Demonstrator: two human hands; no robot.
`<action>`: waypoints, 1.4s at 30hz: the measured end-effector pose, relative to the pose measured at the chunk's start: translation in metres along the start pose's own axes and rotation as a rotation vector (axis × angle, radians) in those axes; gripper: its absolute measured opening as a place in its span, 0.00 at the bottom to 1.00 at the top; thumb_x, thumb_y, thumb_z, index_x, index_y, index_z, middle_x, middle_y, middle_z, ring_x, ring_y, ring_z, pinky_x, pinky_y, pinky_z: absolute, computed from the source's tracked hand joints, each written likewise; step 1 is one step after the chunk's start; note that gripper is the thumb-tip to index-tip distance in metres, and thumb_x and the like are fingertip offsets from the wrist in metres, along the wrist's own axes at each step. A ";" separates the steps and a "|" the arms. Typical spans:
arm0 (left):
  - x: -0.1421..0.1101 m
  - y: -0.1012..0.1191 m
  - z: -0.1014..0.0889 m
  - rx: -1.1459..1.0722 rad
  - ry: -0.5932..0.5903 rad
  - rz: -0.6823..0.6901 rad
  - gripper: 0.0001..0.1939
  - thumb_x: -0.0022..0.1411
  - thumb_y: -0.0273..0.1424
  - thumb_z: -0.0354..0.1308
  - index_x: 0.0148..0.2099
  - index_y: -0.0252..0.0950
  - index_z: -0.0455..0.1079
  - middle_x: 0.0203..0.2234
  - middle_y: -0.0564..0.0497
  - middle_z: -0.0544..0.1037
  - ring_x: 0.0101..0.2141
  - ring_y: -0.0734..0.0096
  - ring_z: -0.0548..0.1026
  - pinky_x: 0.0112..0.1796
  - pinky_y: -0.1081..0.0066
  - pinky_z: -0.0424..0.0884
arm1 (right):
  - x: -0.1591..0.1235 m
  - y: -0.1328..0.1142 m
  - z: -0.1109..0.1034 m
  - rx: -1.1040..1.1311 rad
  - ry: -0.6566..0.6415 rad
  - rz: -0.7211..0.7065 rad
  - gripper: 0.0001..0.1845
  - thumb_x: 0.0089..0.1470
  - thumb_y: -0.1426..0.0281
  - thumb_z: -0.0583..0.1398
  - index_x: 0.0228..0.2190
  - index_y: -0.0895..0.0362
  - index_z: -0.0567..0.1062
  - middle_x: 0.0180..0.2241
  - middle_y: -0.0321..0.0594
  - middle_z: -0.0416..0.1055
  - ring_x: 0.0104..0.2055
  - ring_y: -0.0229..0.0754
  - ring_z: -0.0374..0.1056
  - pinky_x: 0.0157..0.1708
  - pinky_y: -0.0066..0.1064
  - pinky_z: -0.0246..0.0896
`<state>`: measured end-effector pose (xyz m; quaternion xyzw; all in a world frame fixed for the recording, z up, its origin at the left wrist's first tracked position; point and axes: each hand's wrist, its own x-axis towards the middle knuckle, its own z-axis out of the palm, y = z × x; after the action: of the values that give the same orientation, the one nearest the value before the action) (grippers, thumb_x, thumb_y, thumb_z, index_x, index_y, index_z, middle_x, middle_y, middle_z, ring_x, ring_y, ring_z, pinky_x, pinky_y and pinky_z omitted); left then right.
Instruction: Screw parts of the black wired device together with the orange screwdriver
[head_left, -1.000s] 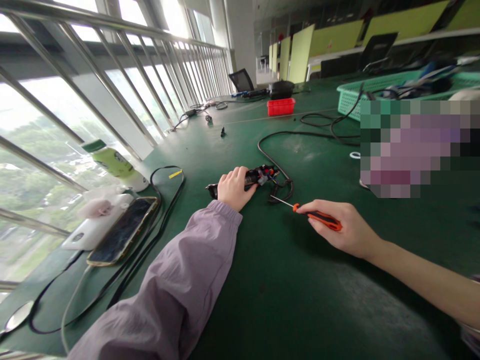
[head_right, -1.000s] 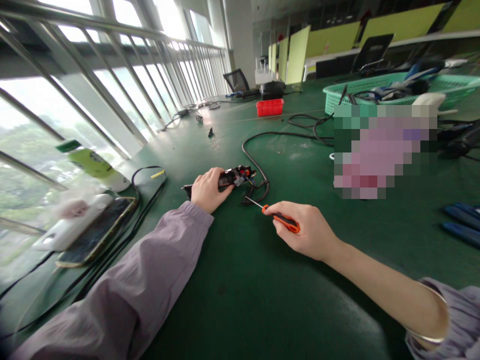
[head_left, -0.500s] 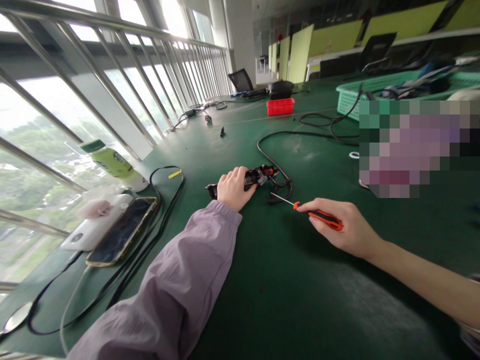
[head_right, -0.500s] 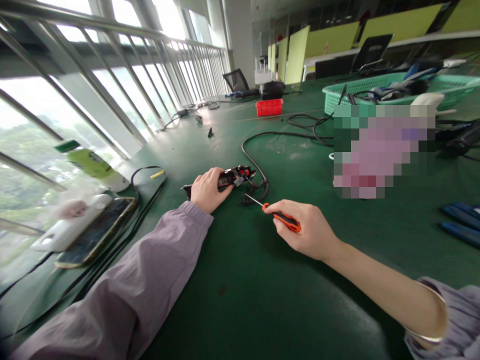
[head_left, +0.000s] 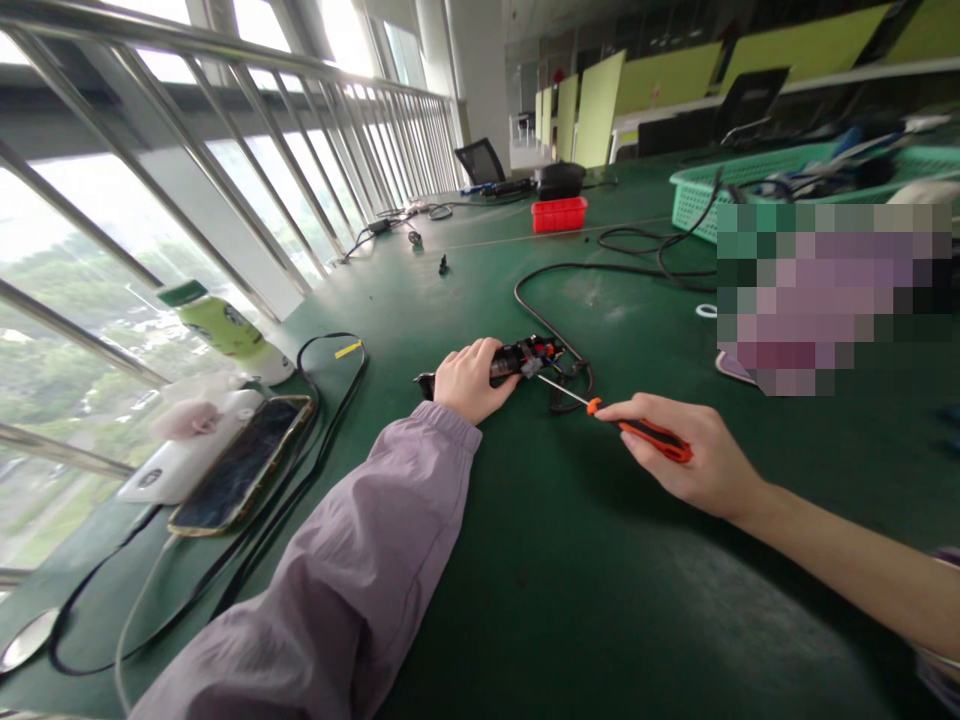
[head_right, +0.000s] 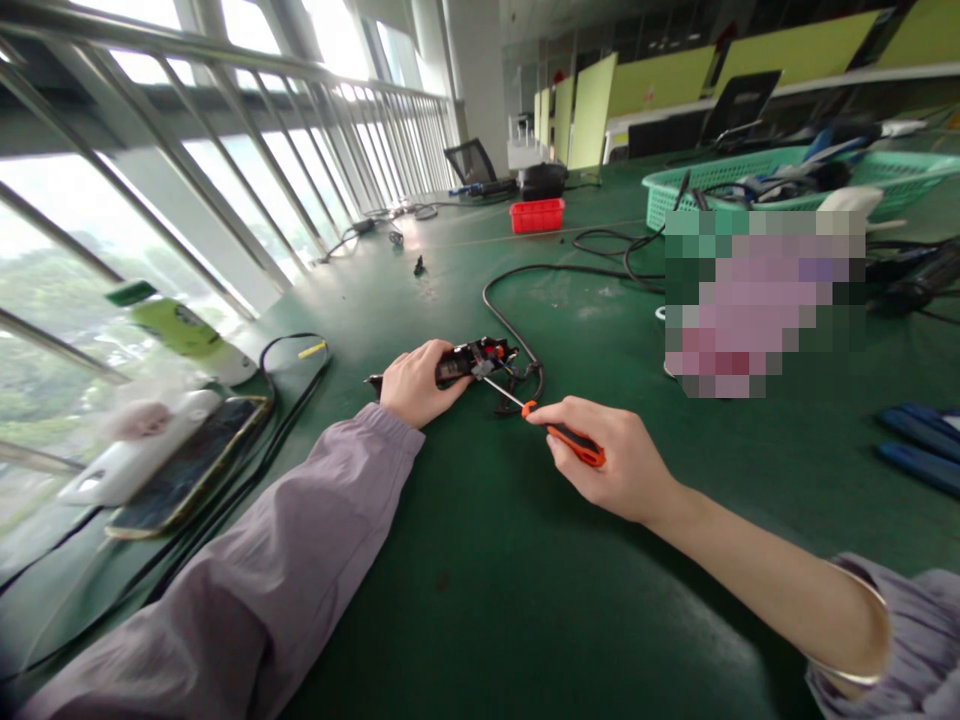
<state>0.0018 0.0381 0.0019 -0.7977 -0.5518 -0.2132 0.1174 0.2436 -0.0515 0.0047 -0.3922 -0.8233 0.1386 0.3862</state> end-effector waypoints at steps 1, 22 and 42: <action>0.000 0.000 0.000 -0.001 0.003 0.002 0.17 0.54 0.42 0.56 0.43 0.39 0.65 0.36 0.52 0.76 0.38 0.63 0.75 0.38 0.68 0.65 | 0.000 0.000 0.000 -0.001 -0.004 0.009 0.11 0.53 0.75 0.54 0.38 0.57 0.72 0.30 0.38 0.72 0.26 0.34 0.67 0.28 0.27 0.60; 0.000 0.003 -0.002 -0.005 -0.018 0.000 0.18 0.54 0.44 0.56 0.43 0.40 0.66 0.36 0.52 0.77 0.37 0.62 0.75 0.37 0.68 0.66 | 0.001 -0.001 -0.001 -0.042 -0.063 0.243 0.16 0.59 0.66 0.48 0.46 0.54 0.69 0.17 0.29 0.62 0.17 0.34 0.59 0.19 0.27 0.53; 0.000 0.002 -0.004 0.003 -0.032 0.002 0.17 0.55 0.44 0.56 0.44 0.40 0.66 0.36 0.52 0.76 0.38 0.62 0.75 0.37 0.68 0.66 | -0.003 -0.001 -0.001 -0.046 0.190 0.079 0.13 0.55 0.69 0.53 0.44 0.54 0.65 0.23 0.33 0.69 0.20 0.36 0.64 0.21 0.28 0.59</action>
<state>0.0028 0.0354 0.0052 -0.8014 -0.5529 -0.1997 0.1101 0.2452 -0.0548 0.0041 -0.4447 -0.7697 0.0968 0.4477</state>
